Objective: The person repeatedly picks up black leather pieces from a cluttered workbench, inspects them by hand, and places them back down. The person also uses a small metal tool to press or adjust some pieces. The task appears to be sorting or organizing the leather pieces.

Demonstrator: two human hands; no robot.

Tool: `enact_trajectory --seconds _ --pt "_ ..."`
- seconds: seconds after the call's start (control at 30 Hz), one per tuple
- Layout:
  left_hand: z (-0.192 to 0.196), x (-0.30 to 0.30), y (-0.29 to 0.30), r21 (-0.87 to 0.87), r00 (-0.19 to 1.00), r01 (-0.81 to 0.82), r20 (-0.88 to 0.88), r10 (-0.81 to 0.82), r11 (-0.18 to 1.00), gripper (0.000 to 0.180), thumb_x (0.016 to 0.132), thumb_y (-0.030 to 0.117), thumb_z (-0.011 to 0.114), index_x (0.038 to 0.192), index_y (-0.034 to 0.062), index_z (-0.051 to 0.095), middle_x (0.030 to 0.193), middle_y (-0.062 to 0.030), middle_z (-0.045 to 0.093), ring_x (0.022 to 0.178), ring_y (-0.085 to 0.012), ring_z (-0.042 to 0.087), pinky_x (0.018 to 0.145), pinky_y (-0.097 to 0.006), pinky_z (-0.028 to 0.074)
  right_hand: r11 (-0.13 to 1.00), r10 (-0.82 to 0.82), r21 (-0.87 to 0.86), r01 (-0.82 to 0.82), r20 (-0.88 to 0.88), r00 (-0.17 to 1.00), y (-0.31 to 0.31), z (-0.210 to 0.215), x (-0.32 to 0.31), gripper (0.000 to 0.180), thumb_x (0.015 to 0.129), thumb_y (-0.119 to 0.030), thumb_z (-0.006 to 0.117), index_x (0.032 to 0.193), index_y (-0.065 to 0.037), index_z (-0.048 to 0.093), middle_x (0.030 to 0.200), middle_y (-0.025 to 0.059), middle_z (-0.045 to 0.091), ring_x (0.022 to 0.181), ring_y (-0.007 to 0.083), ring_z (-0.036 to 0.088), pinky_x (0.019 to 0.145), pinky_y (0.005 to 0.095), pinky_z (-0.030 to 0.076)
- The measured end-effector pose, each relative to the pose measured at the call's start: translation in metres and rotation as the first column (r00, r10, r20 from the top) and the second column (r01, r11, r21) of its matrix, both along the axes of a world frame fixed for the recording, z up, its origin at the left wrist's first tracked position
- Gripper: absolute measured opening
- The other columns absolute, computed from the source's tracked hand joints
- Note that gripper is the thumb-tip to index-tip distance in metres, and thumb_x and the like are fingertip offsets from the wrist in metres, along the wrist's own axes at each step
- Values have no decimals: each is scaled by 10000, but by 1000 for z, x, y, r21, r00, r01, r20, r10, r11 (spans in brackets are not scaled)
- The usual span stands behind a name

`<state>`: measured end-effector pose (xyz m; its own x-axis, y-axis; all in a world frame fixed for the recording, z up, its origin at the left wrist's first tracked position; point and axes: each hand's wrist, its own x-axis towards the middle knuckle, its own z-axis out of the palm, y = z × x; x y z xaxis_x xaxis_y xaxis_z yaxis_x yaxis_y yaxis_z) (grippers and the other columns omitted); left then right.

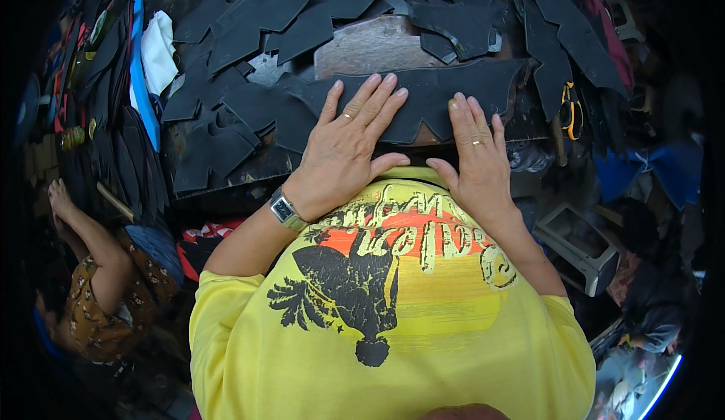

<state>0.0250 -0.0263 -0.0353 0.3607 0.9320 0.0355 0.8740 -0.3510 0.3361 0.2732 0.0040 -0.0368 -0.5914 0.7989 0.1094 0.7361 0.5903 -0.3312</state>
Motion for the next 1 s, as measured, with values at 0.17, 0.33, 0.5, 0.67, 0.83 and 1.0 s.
enact_trajectory --seconds 0.17,0.33,0.5,0.67,0.83,1.0 --pt "3 -1 10 -10 999 -20 -35 20 1000 898 919 613 628 1606 100 359 1663 -121 336 1554 -291 288 1258 -558 176 1000 -1 -5 1 -67 998 15 18 -12 826 929 -444 694 1592 -71 373 1621 158 413 1512 319 372 1223 615 209" --pt "-4 0 22 140 999 -10 45 4 990 886 910 582 655 1588 82 381 1611 -136 387 1506 -313 343 1251 -581 177 987 143 -90 -137 67 987 32 2 -22 773 1000 -499 583 1607 -82 349 1687 153 297 1577 314 241 1253 589 145" --pt "3 -10 28 128 998 39 -63 -31 991 774 945 487 661 1564 92 417 1571 -161 426 1484 -325 368 1237 -579 212 976 134 -151 -160 -169 977 33 6 -17 723 1006 -389 631 1598 -78 354 1653 171 350 1554 335 286 1251 579 179" --pt "17 -10 38 108 930 44 359 -80 993 654 832 6 758 1445 118 560 1234 -130 606 1151 -327 577 1079 -479 424 989 147 35 -142 -257 955 48 21 -22 761 884 -178 773 1546 -79 413 1506 196 495 1442 375 436 1209 593 275" --pt "26 -4 42 266 938 118 285 -196 957 549 814 -6 764 1336 130 663 1236 -135 602 1136 -323 599 1069 -497 449 986 167 49 -161 -179 969 58 29 -23 471 822 -126 801 1255 -64 628 1182 123 675 1203 348 608 1098 552 421" --pt "29 -5 30 536 933 -72 335 -134 841 440 795 -7 773 1206 150 751 1328 -117 591 1294 -333 568 1165 -553 388 998 56 33 -47 -409 911 79 63 10 218 849 -83 786 1045 -26 710 983 134 721 903 313 711 816 371 554"
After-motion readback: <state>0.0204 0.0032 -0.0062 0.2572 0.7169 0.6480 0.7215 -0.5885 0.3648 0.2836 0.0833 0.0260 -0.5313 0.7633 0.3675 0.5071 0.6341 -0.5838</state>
